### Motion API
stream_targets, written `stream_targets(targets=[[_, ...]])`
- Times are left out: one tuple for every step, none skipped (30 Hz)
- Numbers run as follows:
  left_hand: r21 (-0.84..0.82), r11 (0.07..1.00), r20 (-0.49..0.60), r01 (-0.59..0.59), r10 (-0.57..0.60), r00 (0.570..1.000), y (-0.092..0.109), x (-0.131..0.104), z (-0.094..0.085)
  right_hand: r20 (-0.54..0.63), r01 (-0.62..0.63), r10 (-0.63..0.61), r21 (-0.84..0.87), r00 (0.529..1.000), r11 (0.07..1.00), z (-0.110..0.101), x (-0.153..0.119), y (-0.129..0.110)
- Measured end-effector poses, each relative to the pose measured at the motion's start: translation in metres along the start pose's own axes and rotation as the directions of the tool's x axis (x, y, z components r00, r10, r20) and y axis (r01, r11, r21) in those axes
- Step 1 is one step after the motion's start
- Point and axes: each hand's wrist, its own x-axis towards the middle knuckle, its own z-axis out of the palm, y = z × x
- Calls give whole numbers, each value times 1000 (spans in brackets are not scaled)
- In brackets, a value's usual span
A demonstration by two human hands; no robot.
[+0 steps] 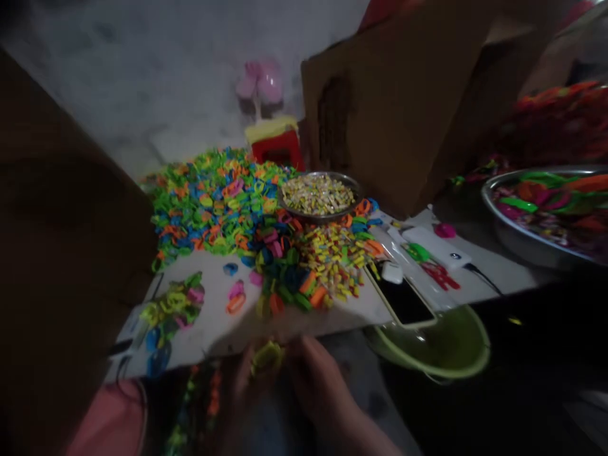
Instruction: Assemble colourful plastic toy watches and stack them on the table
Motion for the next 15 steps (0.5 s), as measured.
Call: stream_targets(targets=[[-5, 999, -17, -34, 34, 999, -3, -3, 5, 16, -1, 1, -15, 1000, 1000, -3, 2, -3], [-5, 996, -42, -92, 92, 995, -4, -4, 8, 8, -3, 3, -37, 1000, 999, -6, 4, -6], [-2, 991, -42, -136, 136, 990, -5, -5, 11, 1, 4, -4, -56, 1000, 998, -7, 6, -7], [13, 987, -24, -160, 160, 987, -5, -5, 12, 28, 14, -13, -63, 1000, 998, -8, 7, -8], [25, 984, -6, -179, 179, 984, -4, -5, 13, 39, 25, -22, -67, 999, 997, -9, 7, -9], [35, 982, 15, -188, 188, 982, -3, -6, 13, 58, 37, -33, -68, 998, 997, -10, 6, -10], [41, 981, 32, -189, 188, 982, -2, -7, 13, 76, 47, -41, -67, 996, 997, -12, 5, -10], [42, 982, 40, -186, 184, 982, -1, -9, 13, 90, 57, -50, -69, 995, 996, -13, 4, -11], [37, 984, 43, -175, 173, 984, 0, -10, 14, 118, 74, -64, -80, 991, 994, -15, 3, -11], [27, 987, 42, -158, 157, 987, 0, -12, 14, 153, 101, -85, -101, 984, 990, -17, 2, -11], [13, 991, 37, -137, 136, 990, 1, -13, 15, 199, 139, -112, -129, 974, 982, -19, 2, -12], [-1, 994, 34, -113, 113, 993, 1, -15, 16, 243, 177, -133, -170, 961, 969, -21, 2, -12], [-13, 996, 35, -90, 90, 995, 2, -15, 16, 284, 215, -147, -225, 948, 950, -23, 3, -13], [-21, 998, 36, -63, 64, 997, 2, -16, 16, 322, 252, -154, -288, 934, 924, -25, 4, -13], [-24, 999, 40, -30, 31, 999, 1, -16, 16, 356, 283, -151, -353, 922, 892, -27, 5, -13]])
